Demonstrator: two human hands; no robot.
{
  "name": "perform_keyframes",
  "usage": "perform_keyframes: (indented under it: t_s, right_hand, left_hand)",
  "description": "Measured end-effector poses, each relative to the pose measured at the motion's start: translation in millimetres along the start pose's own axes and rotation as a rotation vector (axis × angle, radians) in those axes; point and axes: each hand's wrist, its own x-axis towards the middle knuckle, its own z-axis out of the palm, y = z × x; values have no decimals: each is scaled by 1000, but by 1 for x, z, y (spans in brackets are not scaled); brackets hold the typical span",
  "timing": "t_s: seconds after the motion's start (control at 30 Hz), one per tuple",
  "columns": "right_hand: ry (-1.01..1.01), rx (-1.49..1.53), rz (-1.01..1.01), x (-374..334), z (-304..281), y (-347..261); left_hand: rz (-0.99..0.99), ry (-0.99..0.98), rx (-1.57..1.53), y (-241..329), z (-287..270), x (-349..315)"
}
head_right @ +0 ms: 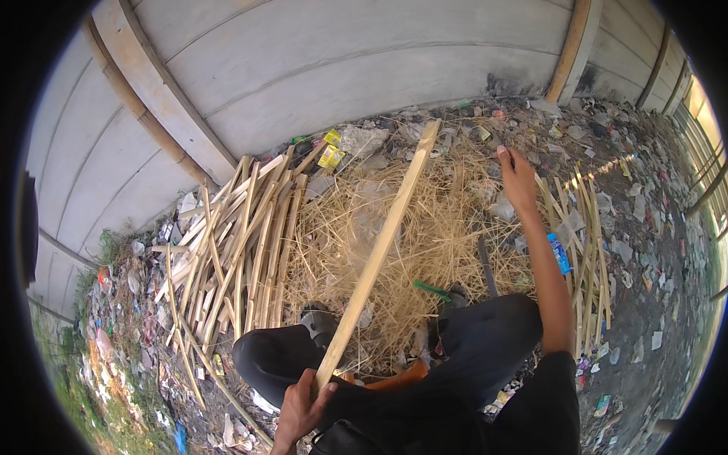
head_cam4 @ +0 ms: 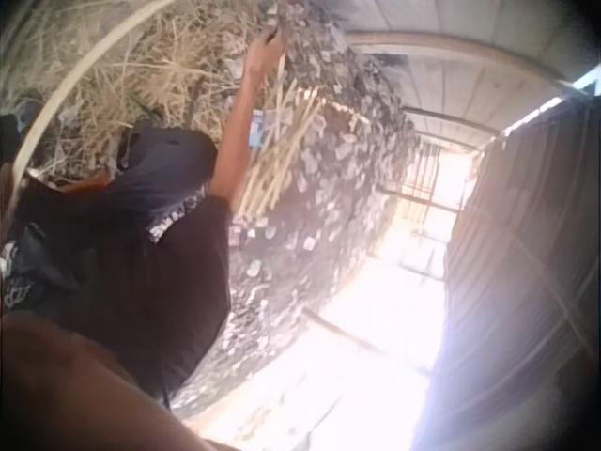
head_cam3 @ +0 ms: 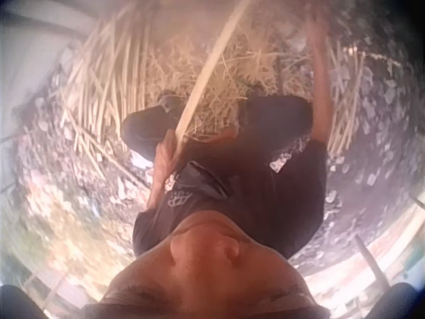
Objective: The person sits on the ground and uses a utility knife to shave thin strips from a long piece of wood. They hold the wood with their left hand and scrape the blade along its length with their right hand, creating wood shavings.
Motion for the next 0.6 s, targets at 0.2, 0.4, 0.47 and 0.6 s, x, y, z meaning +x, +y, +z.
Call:
perform_keyframes:
  t_s: [0.2,0.4,0.47,0.6]
  right_hand:
    - [-372,259,-92,-45,2,-84]
    - [-797,448,-44,-97,13,-171]
    - [-831,518,-36,-108,20,-176]
    - [-816,627,7,-122,38,-170]
  left_hand:
    - [25,171,63,12,3,30]
    - [50,236,36,22,17,55]
    - [57,239,35,24,21,60]
    - [114,246,49,24,27,64]
